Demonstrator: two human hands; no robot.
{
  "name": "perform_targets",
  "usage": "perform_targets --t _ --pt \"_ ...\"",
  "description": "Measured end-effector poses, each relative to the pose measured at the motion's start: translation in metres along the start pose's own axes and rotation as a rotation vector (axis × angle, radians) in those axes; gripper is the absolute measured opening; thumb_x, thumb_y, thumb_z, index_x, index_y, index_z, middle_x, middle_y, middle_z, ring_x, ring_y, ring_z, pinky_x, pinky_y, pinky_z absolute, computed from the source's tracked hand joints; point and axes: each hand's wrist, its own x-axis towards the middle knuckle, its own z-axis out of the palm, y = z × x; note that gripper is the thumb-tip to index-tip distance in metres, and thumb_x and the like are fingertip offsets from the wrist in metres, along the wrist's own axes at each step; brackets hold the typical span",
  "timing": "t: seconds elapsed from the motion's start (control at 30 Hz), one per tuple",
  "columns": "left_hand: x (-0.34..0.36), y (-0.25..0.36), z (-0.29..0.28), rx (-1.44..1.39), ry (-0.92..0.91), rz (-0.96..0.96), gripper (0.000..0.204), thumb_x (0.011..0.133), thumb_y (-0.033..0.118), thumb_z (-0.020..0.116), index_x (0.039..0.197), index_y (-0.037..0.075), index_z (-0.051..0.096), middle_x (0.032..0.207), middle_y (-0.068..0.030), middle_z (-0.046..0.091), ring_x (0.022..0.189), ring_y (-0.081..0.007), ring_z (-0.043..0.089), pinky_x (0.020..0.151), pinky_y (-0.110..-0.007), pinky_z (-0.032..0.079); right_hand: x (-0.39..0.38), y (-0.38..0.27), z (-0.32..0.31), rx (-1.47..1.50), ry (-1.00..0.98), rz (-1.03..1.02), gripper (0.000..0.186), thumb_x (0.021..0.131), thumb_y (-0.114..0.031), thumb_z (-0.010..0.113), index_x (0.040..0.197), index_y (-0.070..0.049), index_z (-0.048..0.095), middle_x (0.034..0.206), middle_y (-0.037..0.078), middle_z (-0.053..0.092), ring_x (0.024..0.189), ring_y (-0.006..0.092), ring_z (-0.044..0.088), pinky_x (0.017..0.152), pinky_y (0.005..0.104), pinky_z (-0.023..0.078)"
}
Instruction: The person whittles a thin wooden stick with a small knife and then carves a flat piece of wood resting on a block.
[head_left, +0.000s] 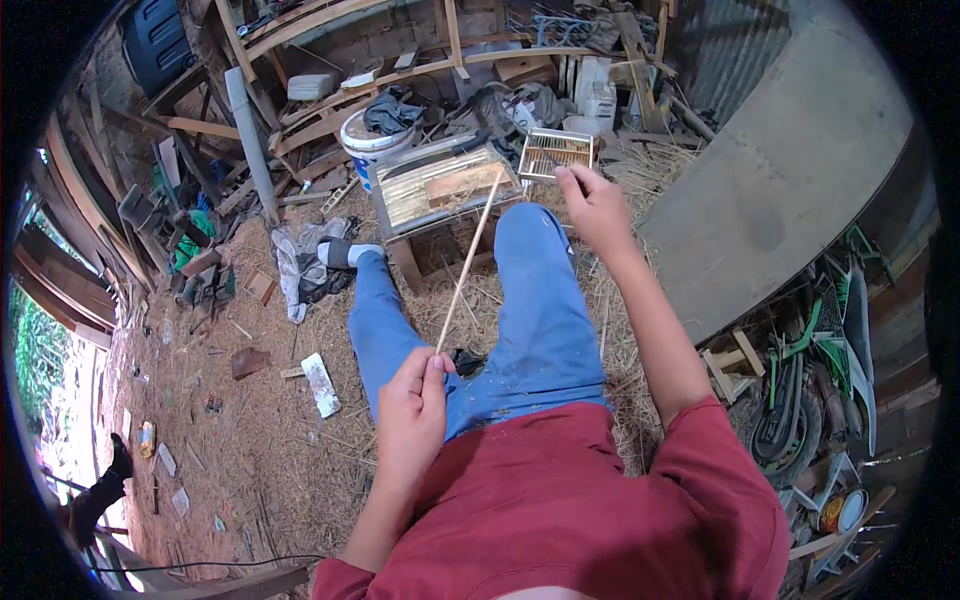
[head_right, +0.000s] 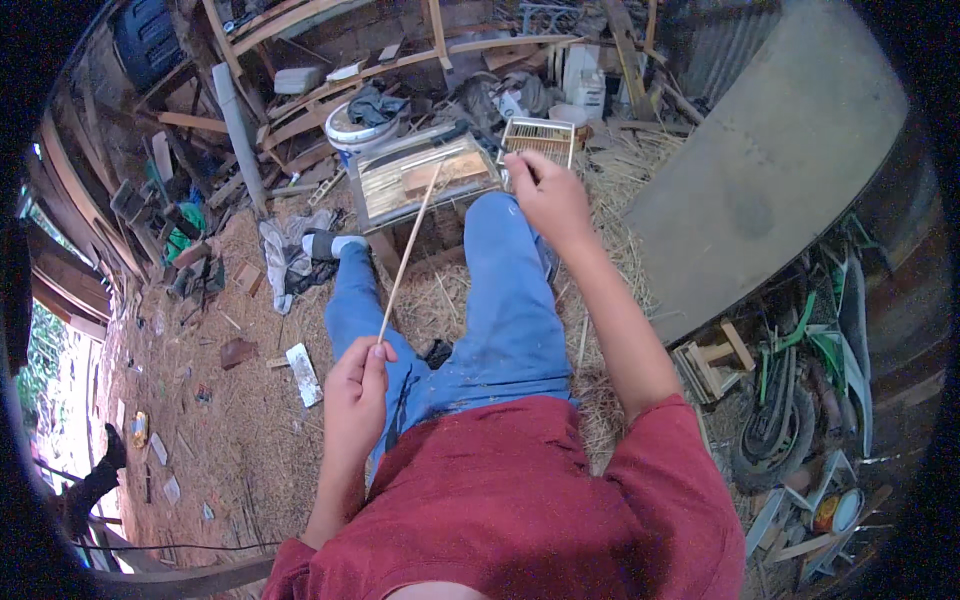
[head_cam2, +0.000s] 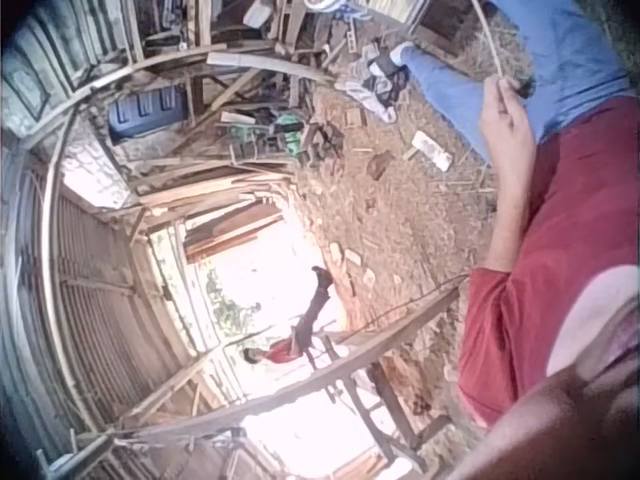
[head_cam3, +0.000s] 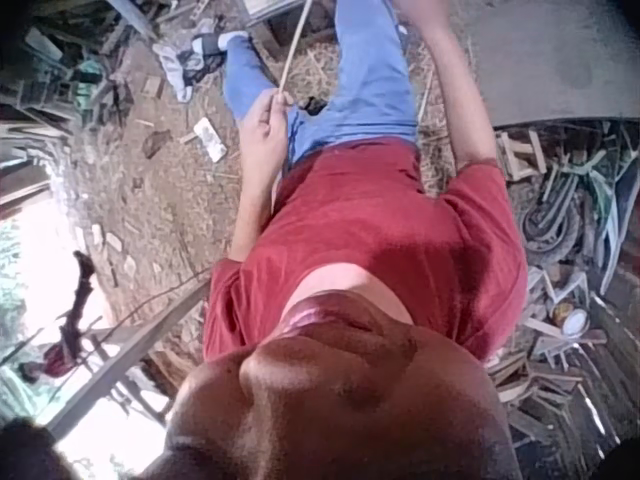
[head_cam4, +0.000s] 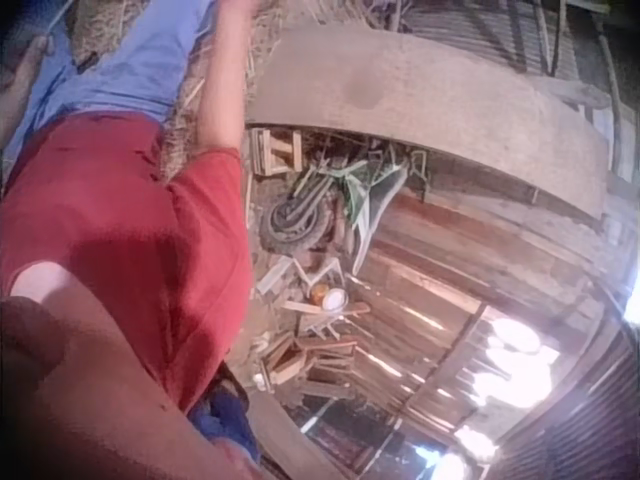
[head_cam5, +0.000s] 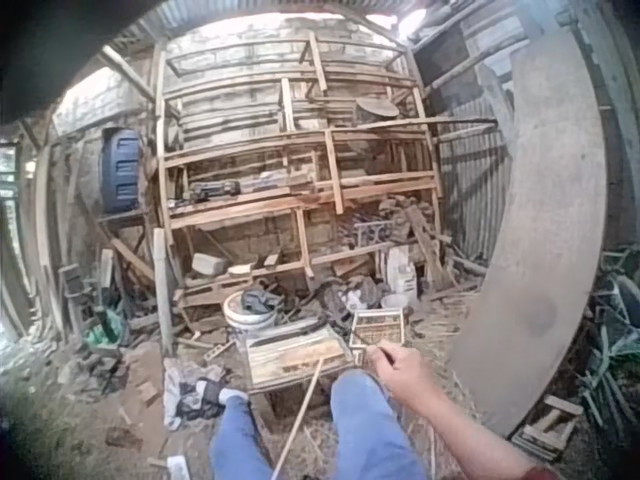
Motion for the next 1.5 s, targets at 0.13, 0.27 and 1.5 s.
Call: perform_targets --t 0.13,0.27,1.5 --pt "0.013 0.002 0.000 -0.035 0.054 -0.099 0.021 0.111 0.014 0.053 0.101 0.001 0.065 0.075 0.0050 0.055 0.066 -0.0017 0.042 0.057 -0.023 0.033 -0.048 -0.039 0.015 0.064 -0.226 -0.149 0.033 0.100 -0.042 0.065 0.094 -0.010 0.071 0.078 0.015 0.070 0.071 0.0385 0.068 0.061 0.0462 0.051" --pt "0.019 0.005 0.004 -0.145 0.056 -0.029 0.021 0.111 0.015 0.052 0.100 0.003 0.066 0.075 0.0066 0.051 0.066 -0.0019 0.042 0.056 -0.023 0.032 -0.089 -0.071 0.017 0.063 -0.387 -0.458 0.034 0.098 -0.042 0.067 0.084 -0.011 0.063 0.070 0.012 0.065 0.065 0.0353 0.066 0.056 0.0468 0.048" --pt "0.016 -0.013 -0.004 -0.227 -0.016 -0.126 0.027 0.113 0.020 0.048 0.097 0.004 0.062 0.068 0.0087 0.040 0.060 -0.0016 0.034 0.053 -0.023 0.027 -0.014 -0.024 0.009 -0.134 -0.188 -0.097 0.032 0.100 -0.043 0.062 0.102 -0.014 0.075 0.076 0.019 0.070 0.074 0.0416 0.070 0.065 0.0510 0.054"
